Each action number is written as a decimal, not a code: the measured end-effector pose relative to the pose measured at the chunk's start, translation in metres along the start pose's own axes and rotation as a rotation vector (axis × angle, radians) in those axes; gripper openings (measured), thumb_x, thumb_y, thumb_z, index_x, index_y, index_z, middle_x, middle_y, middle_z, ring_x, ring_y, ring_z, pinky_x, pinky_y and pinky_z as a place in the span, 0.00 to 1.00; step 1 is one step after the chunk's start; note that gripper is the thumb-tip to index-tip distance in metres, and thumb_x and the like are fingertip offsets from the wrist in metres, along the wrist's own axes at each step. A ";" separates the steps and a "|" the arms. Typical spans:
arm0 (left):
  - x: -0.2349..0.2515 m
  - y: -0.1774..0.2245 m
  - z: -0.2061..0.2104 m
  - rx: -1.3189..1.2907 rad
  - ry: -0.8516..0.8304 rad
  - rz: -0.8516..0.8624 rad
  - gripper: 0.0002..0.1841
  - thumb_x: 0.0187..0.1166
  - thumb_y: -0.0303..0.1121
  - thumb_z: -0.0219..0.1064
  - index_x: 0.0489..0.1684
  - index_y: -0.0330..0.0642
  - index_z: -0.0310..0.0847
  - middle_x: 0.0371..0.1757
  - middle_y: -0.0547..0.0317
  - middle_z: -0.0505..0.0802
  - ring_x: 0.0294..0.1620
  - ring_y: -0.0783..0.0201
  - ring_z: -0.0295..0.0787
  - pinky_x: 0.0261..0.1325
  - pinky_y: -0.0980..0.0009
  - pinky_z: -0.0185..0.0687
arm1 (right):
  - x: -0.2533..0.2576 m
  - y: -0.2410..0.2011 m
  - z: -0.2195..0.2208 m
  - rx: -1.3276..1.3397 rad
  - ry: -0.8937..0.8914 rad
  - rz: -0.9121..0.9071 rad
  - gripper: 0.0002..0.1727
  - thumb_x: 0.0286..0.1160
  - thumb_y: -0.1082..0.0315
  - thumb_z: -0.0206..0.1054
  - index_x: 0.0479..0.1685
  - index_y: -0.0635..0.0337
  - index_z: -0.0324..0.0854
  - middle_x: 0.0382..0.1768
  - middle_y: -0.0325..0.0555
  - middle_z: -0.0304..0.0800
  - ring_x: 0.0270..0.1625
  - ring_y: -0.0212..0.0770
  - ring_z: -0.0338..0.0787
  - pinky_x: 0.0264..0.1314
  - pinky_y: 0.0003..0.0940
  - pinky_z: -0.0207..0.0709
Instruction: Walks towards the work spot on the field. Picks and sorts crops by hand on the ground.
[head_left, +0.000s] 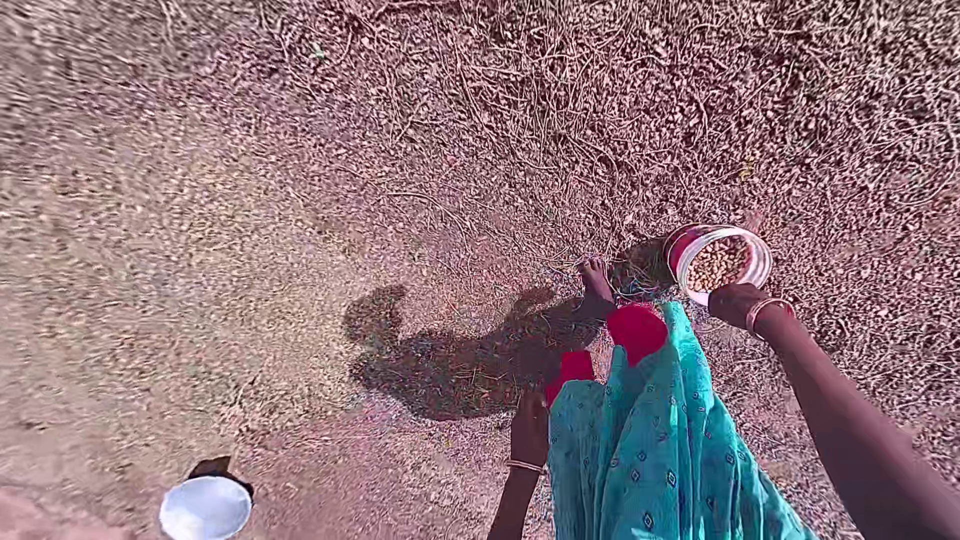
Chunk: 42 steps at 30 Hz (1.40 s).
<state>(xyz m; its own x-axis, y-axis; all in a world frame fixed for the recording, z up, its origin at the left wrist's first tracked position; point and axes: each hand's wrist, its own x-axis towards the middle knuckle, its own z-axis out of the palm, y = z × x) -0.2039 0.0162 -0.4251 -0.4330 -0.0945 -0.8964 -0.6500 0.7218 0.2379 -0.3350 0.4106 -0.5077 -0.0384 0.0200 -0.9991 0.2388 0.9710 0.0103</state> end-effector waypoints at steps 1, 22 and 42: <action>0.020 -0.007 0.012 0.022 -0.069 -0.008 0.17 0.89 0.28 0.51 0.62 0.22 0.78 0.51 0.31 0.90 0.55 0.41 0.90 0.64 0.47 0.82 | 0.033 0.016 0.008 -0.028 0.020 0.068 0.20 0.86 0.63 0.60 0.56 0.76 0.84 0.62 0.76 0.85 0.71 0.75 0.82 0.69 0.76 0.70; 0.209 -0.123 0.165 -0.588 0.003 -0.287 0.22 0.81 0.26 0.65 0.71 0.23 0.73 0.66 0.33 0.86 0.60 0.47 0.88 0.66 0.56 0.83 | 0.362 -0.326 -0.099 -0.026 0.562 -0.388 0.22 0.81 0.75 0.58 0.72 0.61 0.82 0.71 0.69 0.83 0.76 0.71 0.80 0.77 0.71 0.69; 0.185 -0.186 0.184 -1.090 0.131 -0.383 0.15 0.85 0.25 0.55 0.62 0.24 0.80 0.59 0.40 0.89 0.55 0.56 0.89 0.63 0.58 0.84 | 0.422 -0.285 0.013 0.037 0.733 0.123 0.24 0.84 0.49 0.64 0.64 0.57 0.89 0.66 0.63 0.88 0.74 0.65 0.83 0.77 0.68 0.69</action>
<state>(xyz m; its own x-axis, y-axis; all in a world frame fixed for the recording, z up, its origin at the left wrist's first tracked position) -0.0480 -0.0092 -0.7045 -0.1119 -0.2953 -0.9488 -0.9176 -0.3358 0.2128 -0.4065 0.1396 -0.9327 -0.6435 0.2944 -0.7065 0.3154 0.9430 0.1057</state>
